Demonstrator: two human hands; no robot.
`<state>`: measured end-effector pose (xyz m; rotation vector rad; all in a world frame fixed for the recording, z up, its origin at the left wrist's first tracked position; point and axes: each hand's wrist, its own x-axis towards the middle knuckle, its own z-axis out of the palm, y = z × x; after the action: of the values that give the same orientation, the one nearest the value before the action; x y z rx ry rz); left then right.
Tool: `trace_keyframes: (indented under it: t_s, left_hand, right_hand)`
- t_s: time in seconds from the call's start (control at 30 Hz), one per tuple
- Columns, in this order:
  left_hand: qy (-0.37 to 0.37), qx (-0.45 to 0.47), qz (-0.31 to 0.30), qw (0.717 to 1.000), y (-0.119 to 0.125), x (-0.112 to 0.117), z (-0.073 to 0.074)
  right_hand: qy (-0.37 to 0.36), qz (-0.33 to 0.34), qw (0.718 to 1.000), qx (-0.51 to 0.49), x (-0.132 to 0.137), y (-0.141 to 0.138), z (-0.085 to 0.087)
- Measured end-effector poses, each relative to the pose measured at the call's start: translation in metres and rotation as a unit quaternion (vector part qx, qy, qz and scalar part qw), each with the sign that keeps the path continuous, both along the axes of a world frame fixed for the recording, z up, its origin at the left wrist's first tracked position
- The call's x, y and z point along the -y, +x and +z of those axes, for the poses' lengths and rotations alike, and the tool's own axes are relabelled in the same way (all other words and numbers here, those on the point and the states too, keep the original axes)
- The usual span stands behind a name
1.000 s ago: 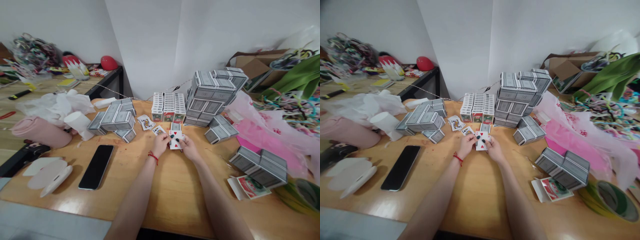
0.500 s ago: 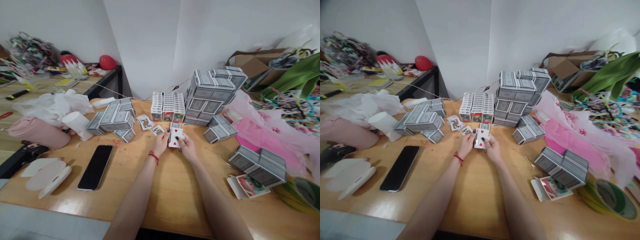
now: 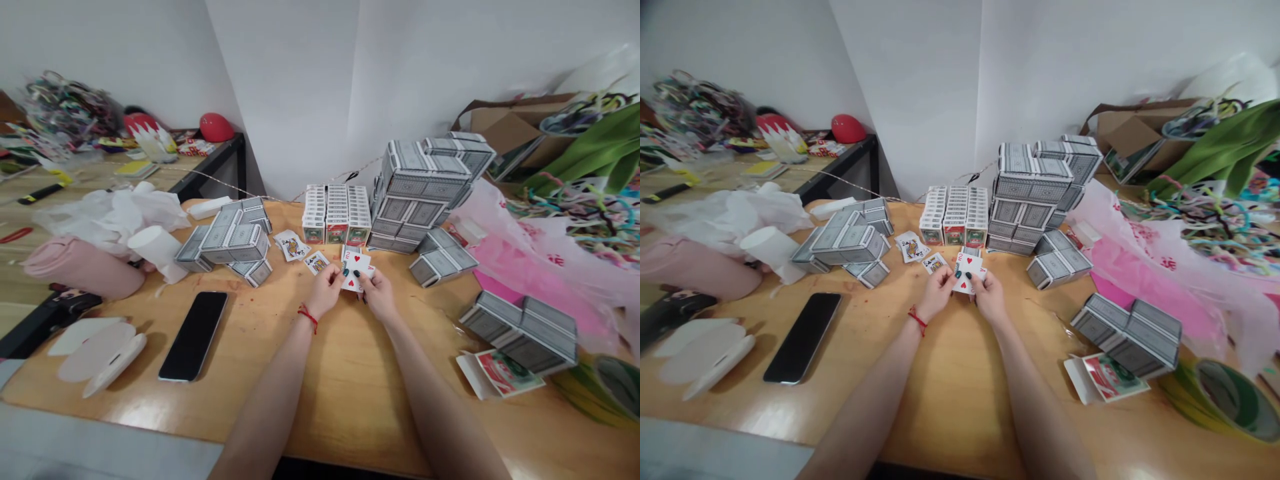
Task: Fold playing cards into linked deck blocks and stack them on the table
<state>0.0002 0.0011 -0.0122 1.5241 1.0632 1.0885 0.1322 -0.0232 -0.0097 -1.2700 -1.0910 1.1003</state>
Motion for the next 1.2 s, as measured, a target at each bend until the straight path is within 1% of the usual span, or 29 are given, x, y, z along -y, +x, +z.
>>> trace_keyframes:
  t_s: [0.07, 0.13, 0.3, 0.5, 0.63, 0.8, 0.93, 1.03, 1.1, 1.2]
  left_hand:
    - [0.031, -0.011, 0.035, 0.999, 0.005, 0.002, 0.000]
    - [0.036, -0.012, 0.045, 0.998, 0.009, 0.003, 0.000]
    - [-0.003, 0.008, 0.046, 0.999, 0.013, 0.004, 0.002]
    - [-0.062, 0.097, 0.033, 0.993, 0.012, 0.002, 0.005]
    - [-0.072, 0.119, 0.020, 0.990, 0.012, 0.001, 0.007]
    - [-0.083, 0.127, 0.025, 0.988, 0.014, 0.002, 0.006]
    - [-0.117, 0.118, 0.012, 0.986, 0.015, 0.002, 0.004]
    - [-0.115, 0.094, 0.016, 0.989, 0.010, -0.002, 0.001]
    - [-0.107, 0.059, 0.005, 0.992, 0.004, -0.004, -0.001]
    - [-0.082, -0.035, -0.033, 0.995, -0.004, -0.006, -0.004]
  right_hand:
    - [-0.005, 0.000, 1.000, -0.005, 0.000, 0.000, 0.000]
    - [-0.007, 0.001, 1.000, -0.006, 0.001, 0.000, 0.000]
    - [-0.013, -0.002, 1.000, 0.000, 0.004, -0.002, 0.004]
    - [0.002, -0.038, 0.999, -0.007, 0.006, -0.007, 0.009]
    - [0.004, -0.069, 0.998, -0.012, 0.005, -0.006, 0.010]
    - [0.004, -0.087, 0.996, -0.014, 0.005, -0.006, 0.010]
    - [0.007, -0.078, 0.997, 0.017, 0.004, -0.004, 0.008]
    - [0.011, -0.067, 0.997, 0.032, 0.003, -0.001, 0.006]
    - [0.028, -0.063, 0.997, 0.018, 0.002, 0.003, 0.006]
    - [0.056, -0.042, 0.998, 0.001, 0.001, 0.008, 0.006]
